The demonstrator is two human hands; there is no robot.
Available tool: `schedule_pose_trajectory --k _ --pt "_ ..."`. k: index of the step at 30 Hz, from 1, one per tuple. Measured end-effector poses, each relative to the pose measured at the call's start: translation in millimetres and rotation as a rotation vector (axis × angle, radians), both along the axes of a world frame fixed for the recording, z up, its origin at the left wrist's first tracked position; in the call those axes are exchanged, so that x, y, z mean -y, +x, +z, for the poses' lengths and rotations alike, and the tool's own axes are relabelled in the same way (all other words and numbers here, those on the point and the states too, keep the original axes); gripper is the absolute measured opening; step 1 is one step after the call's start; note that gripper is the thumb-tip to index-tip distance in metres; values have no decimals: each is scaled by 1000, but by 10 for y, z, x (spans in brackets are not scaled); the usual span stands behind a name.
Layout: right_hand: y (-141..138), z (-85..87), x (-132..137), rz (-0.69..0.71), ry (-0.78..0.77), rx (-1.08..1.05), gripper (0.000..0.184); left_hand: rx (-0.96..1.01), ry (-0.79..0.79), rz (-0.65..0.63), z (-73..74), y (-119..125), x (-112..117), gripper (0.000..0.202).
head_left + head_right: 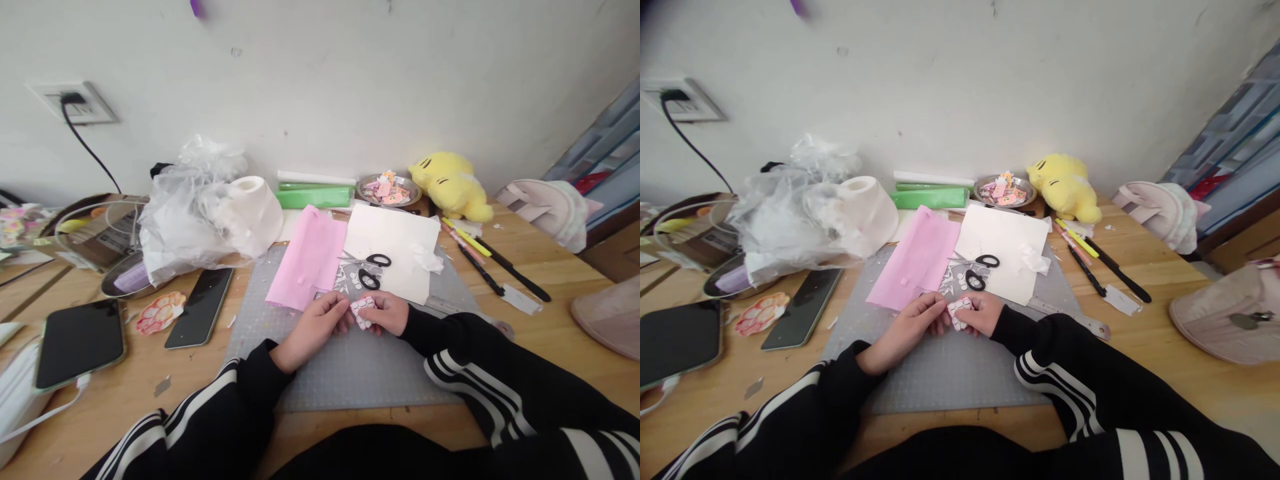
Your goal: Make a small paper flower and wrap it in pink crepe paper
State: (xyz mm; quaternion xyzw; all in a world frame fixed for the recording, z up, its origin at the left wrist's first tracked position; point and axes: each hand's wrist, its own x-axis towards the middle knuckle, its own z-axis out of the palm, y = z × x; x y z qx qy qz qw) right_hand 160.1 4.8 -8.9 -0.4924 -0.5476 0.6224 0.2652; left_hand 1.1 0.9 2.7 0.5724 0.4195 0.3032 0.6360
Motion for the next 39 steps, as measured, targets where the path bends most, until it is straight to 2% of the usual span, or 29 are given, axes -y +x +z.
schedule_pose_trajectory --k 10,22,30,34,39 --pt "20 58 44 51 30 -8 12 25 -7 -32 -2 -11 4 20" --pt "14 52 49 82 50 49 15 -44 53 -52 2 -2 9 21" --pt "15 -15 23 31 46 33 21 -53 42 -31 6 3 7 22" --pt "16 12 32 58 46 19 20 -75 54 -17 22 1 9 26" --pt "17 45 42 81 48 30 18 -57 52 -60 -1 -10 5 23"
